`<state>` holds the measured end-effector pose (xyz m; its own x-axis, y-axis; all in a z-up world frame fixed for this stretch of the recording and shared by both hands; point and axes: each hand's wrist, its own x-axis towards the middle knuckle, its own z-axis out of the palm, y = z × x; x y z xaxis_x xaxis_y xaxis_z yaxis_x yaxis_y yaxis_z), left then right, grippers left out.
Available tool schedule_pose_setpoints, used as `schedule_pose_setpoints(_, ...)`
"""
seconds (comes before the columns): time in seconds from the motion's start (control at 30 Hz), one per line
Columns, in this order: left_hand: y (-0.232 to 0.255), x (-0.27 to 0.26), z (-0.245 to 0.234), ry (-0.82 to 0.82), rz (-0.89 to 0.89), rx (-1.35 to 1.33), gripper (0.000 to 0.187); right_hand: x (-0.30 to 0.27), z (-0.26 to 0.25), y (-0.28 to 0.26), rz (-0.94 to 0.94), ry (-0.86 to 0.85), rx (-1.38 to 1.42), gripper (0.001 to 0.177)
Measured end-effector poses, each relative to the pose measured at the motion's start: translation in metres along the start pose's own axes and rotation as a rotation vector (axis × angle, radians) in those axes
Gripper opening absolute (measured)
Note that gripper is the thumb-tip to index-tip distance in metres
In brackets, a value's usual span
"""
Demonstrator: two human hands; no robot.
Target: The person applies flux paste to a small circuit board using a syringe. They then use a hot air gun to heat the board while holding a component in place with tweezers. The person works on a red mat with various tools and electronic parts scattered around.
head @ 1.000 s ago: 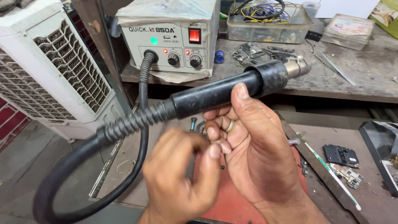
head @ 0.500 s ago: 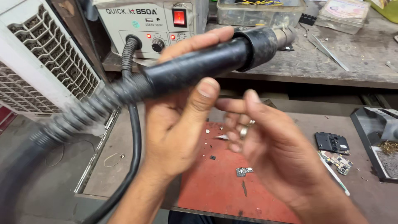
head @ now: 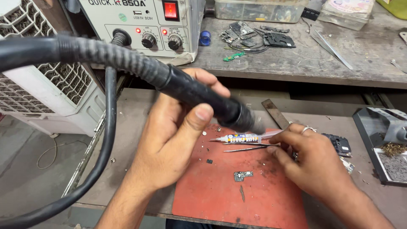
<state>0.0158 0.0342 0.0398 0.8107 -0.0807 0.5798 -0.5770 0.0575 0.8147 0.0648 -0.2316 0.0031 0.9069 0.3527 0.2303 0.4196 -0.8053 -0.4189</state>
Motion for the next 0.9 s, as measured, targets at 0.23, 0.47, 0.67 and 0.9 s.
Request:
schedule_pose_setpoints(0.23, 0.001, -0.008, 0.0, -0.055, -0.16, 0.061, 0.034, 0.003, 0.004, -0.001, -0.014, -0.024, -0.132, 0.022)
schedule_pose_setpoints(0.47, -0.004, -0.008, 0.001, -0.065, -0.171, 0.12, 0.028, -0.006, 0.003, 0.003, -0.096, 0.085, -0.109, 0.01)
schedule_pose_setpoints(0.67, -0.002, -0.009, 0.003, -0.064, -0.206, 0.131, 0.026, -0.025, -0.02, 0.011, -0.057, 0.164, 0.004, 0.01)
schedule_pose_setpoints(0.9, 0.001, -0.006, 0.008, -0.061, -0.23, 0.13, 0.027, -0.032, -0.039, 0.012, -0.009, 0.28, 0.149, 0.011)
